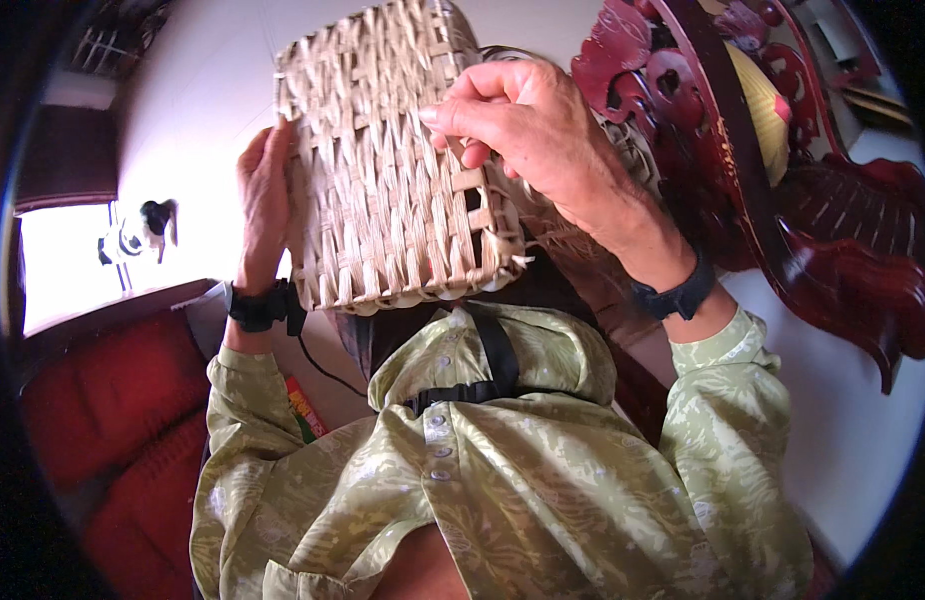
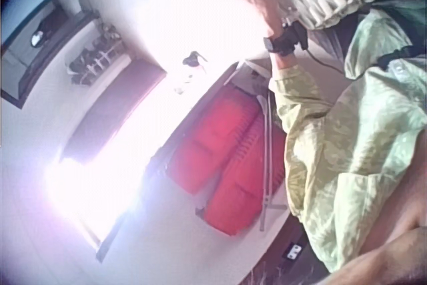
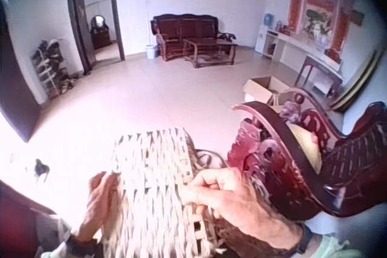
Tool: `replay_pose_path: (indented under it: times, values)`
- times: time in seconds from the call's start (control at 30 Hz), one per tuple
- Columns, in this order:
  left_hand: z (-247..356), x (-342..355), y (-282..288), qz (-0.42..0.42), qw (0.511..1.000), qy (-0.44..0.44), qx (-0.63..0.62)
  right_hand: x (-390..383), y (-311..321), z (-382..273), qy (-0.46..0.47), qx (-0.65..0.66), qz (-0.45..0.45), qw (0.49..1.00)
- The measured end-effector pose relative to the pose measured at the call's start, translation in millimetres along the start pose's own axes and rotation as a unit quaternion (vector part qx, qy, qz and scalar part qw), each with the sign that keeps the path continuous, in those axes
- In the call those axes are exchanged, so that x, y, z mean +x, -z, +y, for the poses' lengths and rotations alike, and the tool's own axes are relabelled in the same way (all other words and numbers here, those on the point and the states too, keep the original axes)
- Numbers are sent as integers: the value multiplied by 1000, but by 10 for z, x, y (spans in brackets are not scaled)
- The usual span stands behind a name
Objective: The person weaves a basket by hand. They thread thin strips of material through the existing structure of a rectangular basket, pulling them through and folding the ends over the top edge to secure them.
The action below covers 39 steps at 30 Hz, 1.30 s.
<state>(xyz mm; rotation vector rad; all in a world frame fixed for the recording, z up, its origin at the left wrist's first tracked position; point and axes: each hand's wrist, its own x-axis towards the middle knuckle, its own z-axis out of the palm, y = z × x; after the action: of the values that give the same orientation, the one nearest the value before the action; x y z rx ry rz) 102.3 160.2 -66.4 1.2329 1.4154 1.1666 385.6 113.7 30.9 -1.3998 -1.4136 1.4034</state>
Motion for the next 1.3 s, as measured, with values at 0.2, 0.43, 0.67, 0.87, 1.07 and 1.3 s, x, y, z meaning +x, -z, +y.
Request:
replay_pose_path:
  times: [0.2,0.43,0.67,0.87,1.07,1.3]
  values:
    - [347,-342,-97,121,985,-117,-36,5,275,-131,-79,203,-73,973]
    - [295,-736,-7,236,956,-168,-41,-31,-182,-133,241,-100,-40,964]
    - [-297,-1459,-225,255,959,-125,-17,-178,-411,191,365,-414,-8,834]
    - [-532,-1845,-366,225,967,-80,-90,-318,-541,326,326,-412,56,849]
    - [-516,-2226,-112,70,952,94,-282,-550,-693,294,69,-38,57,995]
    - [-286,-2150,-333,-67,925,98,-361,-162,-802,185,206,149,165,953]
